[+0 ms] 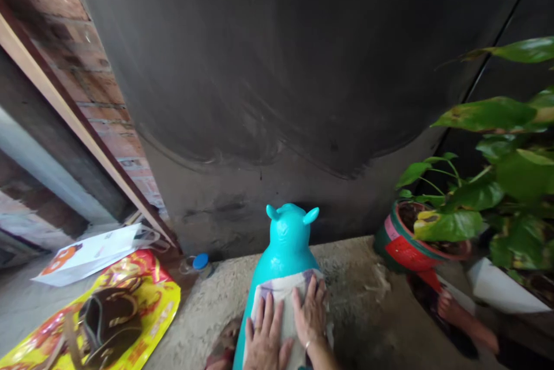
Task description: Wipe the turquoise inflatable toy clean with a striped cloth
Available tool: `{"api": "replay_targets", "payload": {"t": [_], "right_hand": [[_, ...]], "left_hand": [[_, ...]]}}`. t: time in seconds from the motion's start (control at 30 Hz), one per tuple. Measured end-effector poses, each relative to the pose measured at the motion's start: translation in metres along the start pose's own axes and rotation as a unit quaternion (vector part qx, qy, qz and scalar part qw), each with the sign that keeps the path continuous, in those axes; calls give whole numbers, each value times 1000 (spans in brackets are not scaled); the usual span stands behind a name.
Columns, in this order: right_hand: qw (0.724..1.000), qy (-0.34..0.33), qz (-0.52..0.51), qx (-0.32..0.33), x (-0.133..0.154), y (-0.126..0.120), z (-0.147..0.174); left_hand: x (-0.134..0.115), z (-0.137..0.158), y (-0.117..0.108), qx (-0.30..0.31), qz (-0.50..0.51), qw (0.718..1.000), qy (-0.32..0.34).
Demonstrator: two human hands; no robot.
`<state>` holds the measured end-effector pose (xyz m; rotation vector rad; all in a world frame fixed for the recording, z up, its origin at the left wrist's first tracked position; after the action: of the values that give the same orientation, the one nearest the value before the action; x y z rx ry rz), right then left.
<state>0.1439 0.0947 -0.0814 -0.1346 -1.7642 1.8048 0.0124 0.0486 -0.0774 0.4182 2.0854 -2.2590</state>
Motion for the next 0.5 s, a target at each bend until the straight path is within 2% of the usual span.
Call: {"api": "replay_targets", "payload": {"t": [0.13,0.27,0.37,0.5], "right_hand": [[997,-42,-60,24,8,-4,-49],[993,-81,-84,27,10,0,-81],[991,-84,-104,21,8,2,-84],[990,-60,-130,-1,-8,1,-61]], "left_hand": [[-12,-41,-19,65,37,997,-4],[-20,-65,-24,54,40,998,3],[-20,-67,-26,46,39,998,13],[-19,-58,-32,53,37,998,23]]}}
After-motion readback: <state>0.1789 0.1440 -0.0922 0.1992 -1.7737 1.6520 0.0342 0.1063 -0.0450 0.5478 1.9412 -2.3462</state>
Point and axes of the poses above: each hand's wrist, its own z-axis away from the middle knuckle, its own y-axis out of the palm, x = y × z, the point moved 2 cm from there along -z, towards the middle knuckle, and after that the axes turned 1 degree about y, right-handed, at the moved point
